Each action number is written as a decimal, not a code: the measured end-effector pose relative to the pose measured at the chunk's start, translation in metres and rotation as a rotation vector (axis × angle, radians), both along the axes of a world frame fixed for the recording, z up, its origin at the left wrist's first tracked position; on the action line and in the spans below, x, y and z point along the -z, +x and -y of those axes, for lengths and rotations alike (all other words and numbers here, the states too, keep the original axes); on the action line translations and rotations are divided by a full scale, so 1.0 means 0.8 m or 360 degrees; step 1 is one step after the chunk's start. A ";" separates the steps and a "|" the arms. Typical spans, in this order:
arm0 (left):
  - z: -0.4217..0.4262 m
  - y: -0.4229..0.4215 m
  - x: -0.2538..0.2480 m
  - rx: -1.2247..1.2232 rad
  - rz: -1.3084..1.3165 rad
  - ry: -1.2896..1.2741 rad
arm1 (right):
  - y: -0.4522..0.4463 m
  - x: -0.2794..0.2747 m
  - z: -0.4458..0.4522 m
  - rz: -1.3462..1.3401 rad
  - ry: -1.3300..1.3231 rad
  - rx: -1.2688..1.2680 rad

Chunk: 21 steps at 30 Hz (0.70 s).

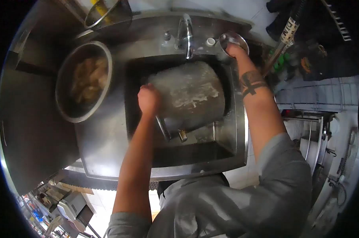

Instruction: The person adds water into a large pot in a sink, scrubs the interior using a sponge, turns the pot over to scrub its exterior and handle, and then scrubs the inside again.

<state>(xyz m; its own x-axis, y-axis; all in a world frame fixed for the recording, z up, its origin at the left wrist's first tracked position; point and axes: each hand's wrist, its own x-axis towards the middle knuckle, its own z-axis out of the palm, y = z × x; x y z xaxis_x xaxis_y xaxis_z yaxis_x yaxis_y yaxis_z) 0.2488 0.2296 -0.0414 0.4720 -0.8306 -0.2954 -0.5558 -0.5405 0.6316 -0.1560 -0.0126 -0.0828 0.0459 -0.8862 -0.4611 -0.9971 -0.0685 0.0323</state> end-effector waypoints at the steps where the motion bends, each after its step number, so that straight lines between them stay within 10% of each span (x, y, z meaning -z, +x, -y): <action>1: -0.001 -0.001 0.001 0.0011 -0.0010 -0.0003 | -0.004 0.003 0.002 0.0049 0.0019 0.0028; 10: 0.004 0.002 0.007 -0.0020 0.0041 -0.0053 | 0.005 0.006 0.006 -0.0045 -0.0233 0.0385; 12: 0.006 0.005 0.015 0.0062 0.0098 -0.0084 | 0.000 -0.007 -0.006 0.0749 -0.0709 0.1032; 16: 0.002 0.004 0.005 0.0041 0.0043 -0.0061 | 0.036 -0.114 -0.060 0.0403 -0.0836 0.0990; 21: 0.001 0.004 0.006 0.0045 0.0013 -0.0075 | 0.027 -0.122 -0.085 0.1091 -0.1657 0.0928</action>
<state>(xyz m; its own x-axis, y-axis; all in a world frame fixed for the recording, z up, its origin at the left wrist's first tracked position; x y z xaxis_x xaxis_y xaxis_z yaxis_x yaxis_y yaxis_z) 0.2522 0.2289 -0.0465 0.4501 -0.8567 -0.2521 -0.5757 -0.4942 0.6514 -0.1344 0.0557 0.0145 -0.5016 -0.7746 0.3852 -0.7098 0.1140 -0.6952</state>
